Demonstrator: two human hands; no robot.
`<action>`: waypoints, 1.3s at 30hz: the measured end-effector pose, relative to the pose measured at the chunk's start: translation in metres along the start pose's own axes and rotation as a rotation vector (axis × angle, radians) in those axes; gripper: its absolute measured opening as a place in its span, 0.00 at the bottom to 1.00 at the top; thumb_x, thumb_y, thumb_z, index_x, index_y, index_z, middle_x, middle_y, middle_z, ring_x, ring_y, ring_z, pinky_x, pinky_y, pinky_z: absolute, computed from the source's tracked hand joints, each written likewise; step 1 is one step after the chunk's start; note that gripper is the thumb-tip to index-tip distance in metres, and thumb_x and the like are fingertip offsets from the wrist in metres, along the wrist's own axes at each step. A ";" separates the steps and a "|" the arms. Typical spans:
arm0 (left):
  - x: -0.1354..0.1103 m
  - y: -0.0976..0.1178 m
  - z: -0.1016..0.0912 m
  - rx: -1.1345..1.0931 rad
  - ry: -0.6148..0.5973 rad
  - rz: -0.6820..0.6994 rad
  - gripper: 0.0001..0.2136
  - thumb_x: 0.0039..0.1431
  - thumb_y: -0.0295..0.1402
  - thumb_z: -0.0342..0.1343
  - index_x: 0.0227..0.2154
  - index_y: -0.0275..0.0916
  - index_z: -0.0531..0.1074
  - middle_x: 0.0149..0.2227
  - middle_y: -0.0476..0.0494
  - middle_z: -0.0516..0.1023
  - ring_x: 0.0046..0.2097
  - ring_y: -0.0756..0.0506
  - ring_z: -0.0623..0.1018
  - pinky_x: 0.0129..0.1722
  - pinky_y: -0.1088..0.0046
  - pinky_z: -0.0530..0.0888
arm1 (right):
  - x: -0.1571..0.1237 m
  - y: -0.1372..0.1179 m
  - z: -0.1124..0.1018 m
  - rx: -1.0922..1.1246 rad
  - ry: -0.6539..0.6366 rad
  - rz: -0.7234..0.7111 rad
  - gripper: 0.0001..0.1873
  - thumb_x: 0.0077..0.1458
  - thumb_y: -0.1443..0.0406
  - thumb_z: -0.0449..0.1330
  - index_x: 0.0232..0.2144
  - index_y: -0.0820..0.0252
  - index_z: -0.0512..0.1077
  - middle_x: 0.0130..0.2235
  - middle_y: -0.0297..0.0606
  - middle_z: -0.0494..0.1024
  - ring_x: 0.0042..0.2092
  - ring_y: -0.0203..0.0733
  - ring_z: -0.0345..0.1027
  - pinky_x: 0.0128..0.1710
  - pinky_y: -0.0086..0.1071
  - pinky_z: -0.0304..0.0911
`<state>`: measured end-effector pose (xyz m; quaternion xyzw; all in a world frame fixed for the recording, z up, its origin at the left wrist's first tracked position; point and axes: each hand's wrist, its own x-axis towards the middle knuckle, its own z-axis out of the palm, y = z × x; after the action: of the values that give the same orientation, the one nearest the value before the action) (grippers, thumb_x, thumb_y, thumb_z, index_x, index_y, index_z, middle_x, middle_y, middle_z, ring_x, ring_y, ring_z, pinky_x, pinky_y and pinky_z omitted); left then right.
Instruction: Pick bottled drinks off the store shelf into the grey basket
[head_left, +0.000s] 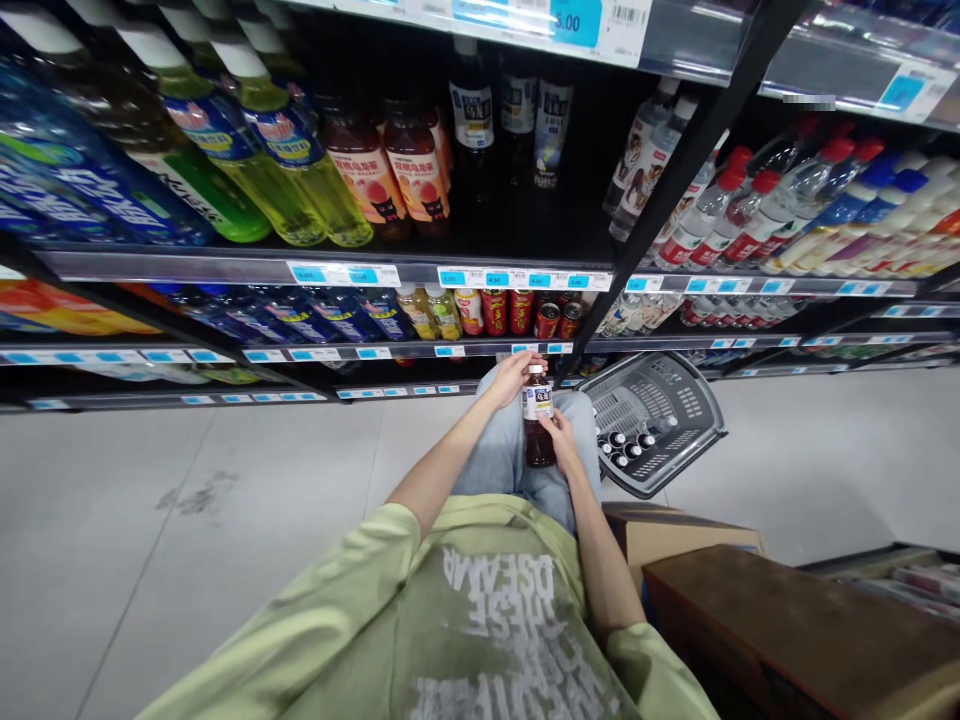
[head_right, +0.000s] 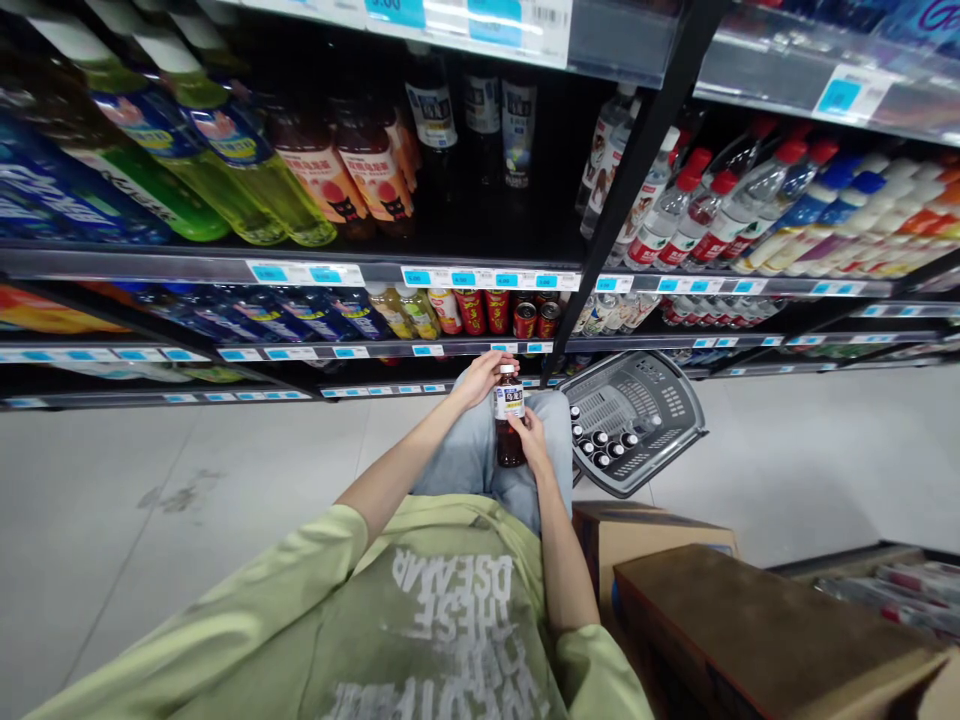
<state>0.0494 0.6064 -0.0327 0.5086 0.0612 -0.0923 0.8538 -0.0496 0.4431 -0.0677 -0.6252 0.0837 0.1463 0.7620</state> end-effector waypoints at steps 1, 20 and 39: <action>0.000 0.001 0.001 0.005 -0.006 -0.001 0.14 0.65 0.45 0.64 0.41 0.38 0.79 0.45 0.35 0.86 0.48 0.39 0.85 0.54 0.59 0.79 | 0.000 0.000 0.000 0.013 -0.003 0.003 0.27 0.47 0.44 0.72 0.42 0.55 0.80 0.44 0.39 0.86 0.45 0.50 0.79 0.49 0.41 0.73; 0.002 -0.016 -0.009 0.128 0.002 0.093 0.20 0.47 0.40 0.76 0.40 0.36 0.79 0.46 0.34 0.87 0.48 0.40 0.84 0.57 0.56 0.76 | -0.010 -0.021 0.006 0.101 -0.185 0.263 0.40 0.48 0.28 0.60 0.34 0.57 0.80 0.29 0.46 0.83 0.41 0.59 0.82 0.40 0.49 0.79; -0.038 0.003 0.019 0.269 -0.101 0.187 0.21 0.57 0.42 0.73 0.48 0.37 0.78 0.56 0.33 0.82 0.58 0.37 0.81 0.64 0.55 0.74 | -0.020 -0.017 -0.002 0.048 -0.075 0.167 0.43 0.48 0.26 0.59 0.38 0.56 0.80 0.33 0.44 0.84 0.40 0.57 0.81 0.41 0.47 0.77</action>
<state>0.0127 0.5946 -0.0134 0.6165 -0.0426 -0.0452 0.7849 -0.0628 0.4359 -0.0460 -0.5916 0.1106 0.2307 0.7646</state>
